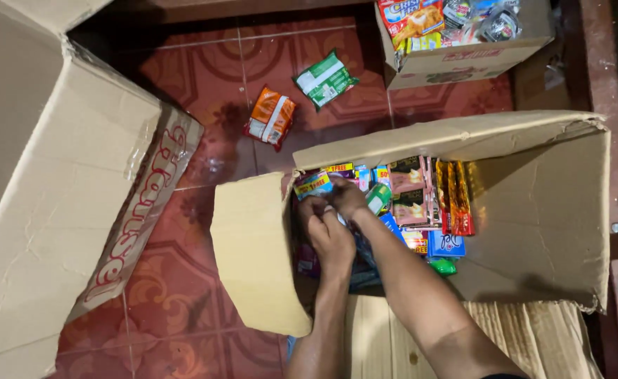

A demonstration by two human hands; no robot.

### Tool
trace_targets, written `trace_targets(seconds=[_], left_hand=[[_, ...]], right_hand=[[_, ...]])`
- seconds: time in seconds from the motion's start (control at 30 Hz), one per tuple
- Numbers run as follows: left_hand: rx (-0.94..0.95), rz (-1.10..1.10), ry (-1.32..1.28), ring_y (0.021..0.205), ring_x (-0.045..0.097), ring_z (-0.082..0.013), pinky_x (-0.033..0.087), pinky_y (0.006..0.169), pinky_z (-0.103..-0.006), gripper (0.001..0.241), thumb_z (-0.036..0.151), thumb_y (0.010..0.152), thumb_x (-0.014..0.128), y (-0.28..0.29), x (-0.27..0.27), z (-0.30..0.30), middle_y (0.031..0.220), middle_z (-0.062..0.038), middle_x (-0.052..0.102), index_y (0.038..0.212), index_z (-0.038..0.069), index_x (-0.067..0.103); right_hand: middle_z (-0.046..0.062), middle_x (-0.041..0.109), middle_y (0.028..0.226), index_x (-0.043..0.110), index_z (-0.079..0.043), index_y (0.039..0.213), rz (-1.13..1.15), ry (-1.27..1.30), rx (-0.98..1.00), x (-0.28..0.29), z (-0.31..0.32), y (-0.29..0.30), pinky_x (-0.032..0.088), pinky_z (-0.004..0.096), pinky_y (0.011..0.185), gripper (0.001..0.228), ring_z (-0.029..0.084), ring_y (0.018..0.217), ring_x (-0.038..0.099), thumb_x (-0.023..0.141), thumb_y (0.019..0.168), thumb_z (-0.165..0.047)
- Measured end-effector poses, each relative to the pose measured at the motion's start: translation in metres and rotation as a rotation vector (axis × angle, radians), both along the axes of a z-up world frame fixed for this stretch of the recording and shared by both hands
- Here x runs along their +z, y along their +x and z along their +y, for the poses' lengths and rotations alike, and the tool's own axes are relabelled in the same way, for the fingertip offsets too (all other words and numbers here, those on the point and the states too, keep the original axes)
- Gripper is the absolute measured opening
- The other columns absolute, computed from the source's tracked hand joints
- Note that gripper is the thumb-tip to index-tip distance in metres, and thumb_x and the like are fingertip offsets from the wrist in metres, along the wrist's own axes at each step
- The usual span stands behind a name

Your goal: Taking small detergent and cleaning product packets from a cardboard box and arranging them onto shelves in a grocery store.

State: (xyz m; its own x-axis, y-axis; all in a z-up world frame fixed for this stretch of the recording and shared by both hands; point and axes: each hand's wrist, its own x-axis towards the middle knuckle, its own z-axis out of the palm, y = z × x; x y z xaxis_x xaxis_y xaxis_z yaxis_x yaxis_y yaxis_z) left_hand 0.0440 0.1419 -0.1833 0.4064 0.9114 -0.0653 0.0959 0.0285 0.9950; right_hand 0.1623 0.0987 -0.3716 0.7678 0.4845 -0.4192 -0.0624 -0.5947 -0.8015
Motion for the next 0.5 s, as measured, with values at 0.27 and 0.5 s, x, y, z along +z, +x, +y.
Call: trace_targets(seconds=[0.27, 0.5], left_hand=[[0.01, 0.006, -0.055, 0.096, 0.057, -0.0294, 0.047, 0.091, -0.0397, 0.018, 0.007, 0.092, 0.051, -0.002, 0.004, -0.006, 0.1, -0.016, 0.057, 0.107, -0.002, 0.054], [0.005, 0.059, -0.009, 0.098, 0.056, -0.0302, 0.046, 0.093, -0.0405, 0.02, 0.006, 0.091, 0.052, -0.005, 0.005, -0.002, 0.103, -0.018, 0.057, 0.109, -0.002, 0.054]], right_hand=[[0.01, 0.073, 0.105, 0.069, -0.01, 0.121, 0.831, 0.48, -0.441, -0.017, 0.002, -0.032, 0.057, 0.037, 0.085, 0.032, 0.022, 0.092, 0.068, 0.064, 0.093, -0.024], [0.003, 0.072, 0.118, 0.065, -0.011, 0.128, 0.301, 0.245, 0.176, 0.046, -0.04, -0.001, 0.055, 0.032, 0.09, 0.047, 0.014, 0.101, 0.065, 0.075, 0.083, -0.004]])
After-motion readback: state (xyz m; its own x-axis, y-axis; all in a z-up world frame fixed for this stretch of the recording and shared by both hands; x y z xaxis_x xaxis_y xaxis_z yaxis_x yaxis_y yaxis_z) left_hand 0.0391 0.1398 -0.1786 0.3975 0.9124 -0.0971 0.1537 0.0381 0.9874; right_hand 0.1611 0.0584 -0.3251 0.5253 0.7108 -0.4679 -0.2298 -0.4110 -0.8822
